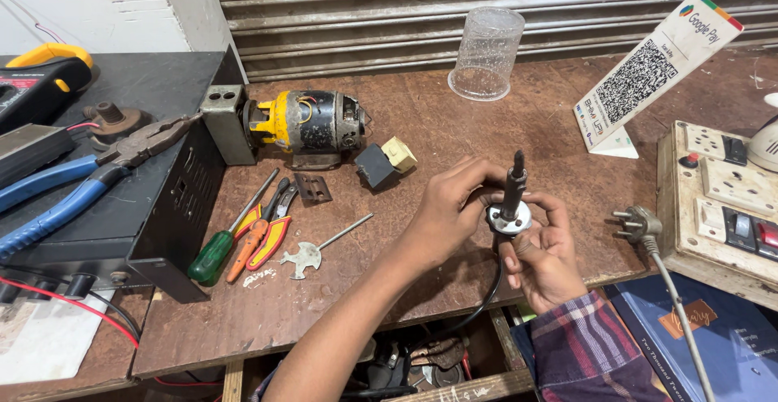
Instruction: The person cleans a soldering iron tip using a metal sponge and then uses a screwdriver to scrape the tip. The person holds the soldering iron with one hand and manipulates the cleaning tools with the other.
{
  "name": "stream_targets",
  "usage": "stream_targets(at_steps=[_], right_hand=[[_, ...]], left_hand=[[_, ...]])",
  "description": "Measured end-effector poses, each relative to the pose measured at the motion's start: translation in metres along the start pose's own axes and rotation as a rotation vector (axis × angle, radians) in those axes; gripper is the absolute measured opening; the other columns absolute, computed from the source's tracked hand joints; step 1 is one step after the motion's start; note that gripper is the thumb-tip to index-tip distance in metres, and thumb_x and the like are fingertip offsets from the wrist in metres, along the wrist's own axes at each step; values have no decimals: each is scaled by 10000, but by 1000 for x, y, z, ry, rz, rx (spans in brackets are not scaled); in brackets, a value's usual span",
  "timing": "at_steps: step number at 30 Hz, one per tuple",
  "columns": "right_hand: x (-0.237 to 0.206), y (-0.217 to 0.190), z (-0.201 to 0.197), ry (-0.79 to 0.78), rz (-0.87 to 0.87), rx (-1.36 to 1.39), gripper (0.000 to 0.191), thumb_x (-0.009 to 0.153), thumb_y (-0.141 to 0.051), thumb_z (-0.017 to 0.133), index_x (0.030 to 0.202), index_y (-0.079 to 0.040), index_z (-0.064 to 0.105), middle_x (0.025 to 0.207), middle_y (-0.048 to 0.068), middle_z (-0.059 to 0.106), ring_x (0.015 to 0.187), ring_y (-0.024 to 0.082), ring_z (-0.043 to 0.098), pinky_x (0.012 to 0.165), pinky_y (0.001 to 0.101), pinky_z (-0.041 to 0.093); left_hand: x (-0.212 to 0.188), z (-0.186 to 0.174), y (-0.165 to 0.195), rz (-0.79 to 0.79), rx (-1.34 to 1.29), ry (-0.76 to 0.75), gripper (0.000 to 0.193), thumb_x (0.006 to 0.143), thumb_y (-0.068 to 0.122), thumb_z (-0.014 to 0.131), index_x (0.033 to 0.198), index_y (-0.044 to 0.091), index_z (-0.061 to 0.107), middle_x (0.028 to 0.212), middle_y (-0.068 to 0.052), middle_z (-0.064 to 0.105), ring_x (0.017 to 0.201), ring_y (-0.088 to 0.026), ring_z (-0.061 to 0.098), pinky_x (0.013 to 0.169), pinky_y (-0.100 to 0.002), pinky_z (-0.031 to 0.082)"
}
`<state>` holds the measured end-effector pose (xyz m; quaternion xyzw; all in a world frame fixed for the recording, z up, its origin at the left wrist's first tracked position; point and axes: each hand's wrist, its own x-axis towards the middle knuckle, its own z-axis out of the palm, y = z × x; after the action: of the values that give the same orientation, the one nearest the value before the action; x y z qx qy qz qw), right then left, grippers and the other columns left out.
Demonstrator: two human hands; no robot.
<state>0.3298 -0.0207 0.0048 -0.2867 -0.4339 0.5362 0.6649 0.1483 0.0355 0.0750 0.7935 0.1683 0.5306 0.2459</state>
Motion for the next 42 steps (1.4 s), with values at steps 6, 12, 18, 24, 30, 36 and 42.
stream_targets(at_steps=[6, 12, 18, 24, 30, 36, 42], right_hand=[[-1, -1, 2, 1, 1, 4, 555, 939, 23, 590, 1413, -180, 385, 978, 144, 596, 583, 124, 566, 353, 204, 467], [-1, 1, 4, -17, -15, 5, 537, 961, 25, 590, 1418, -166, 385, 966, 130, 582, 583, 124, 563, 356, 207, 462], [0, -2, -1, -19, -1, 7, 529, 979, 3, 588, 1432, -183, 387, 938, 137, 585, 602, 114, 562, 369, 199, 469], [0, -1, 1, -19, 1, 6, 499, 974, -35, 592, 1403, -184, 387, 972, 134, 604, 598, 117, 569, 360, 203, 471], [1, -1, 3, -30, 6, 5, 491, 981, -76, 603, 1407, -187, 387, 985, 129, 601, 596, 129, 573, 360, 212, 474], [-1, 0, 3, -29, 7, 2, 512, 972, -50, 614, 1407, -187, 380, 964, 130, 593, 593, 132, 573, 363, 220, 482], [0, 0, 5, -5, 9, 25, 501, 972, -47, 602, 1400, -179, 379, 964, 141, 602, 584, 133, 574, 355, 220, 483]], left_hand=[[4, 4, 0, 1, 63, -27, 230, 844, -143, 644, 1004, 21, 627, 956, -64, 645, 939, -182, 660, 784, -325, 586], [3, 4, 0, 15, 55, -23, 222, 851, -144, 652, 1000, 15, 615, 946, -66, 621, 914, -188, 630, 745, -345, 549], [4, 4, 0, 30, 47, -8, 196, 880, -108, 682, 1016, 21, 624, 937, -60, 632, 905, -179, 646, 752, -336, 554], [4, 5, 2, 27, 39, -16, 185, 884, -91, 658, 1030, 15, 617, 983, -74, 620, 943, -199, 656, 778, -326, 574], [4, 3, 5, 65, 54, 4, 174, 878, -99, 647, 1026, -22, 599, 1004, -106, 600, 950, -246, 641, 772, -376, 526], [4, -1, 10, 0, -16, -27, 192, 883, -144, 606, 1040, -36, 583, 1012, -118, 591, 936, -255, 656, 779, -380, 534], [3, -11, 14, 38, -9, -106, 317, 826, -183, 595, 1101, -24, 618, 1059, -107, 610, 978, -235, 680, 769, -361, 559]])
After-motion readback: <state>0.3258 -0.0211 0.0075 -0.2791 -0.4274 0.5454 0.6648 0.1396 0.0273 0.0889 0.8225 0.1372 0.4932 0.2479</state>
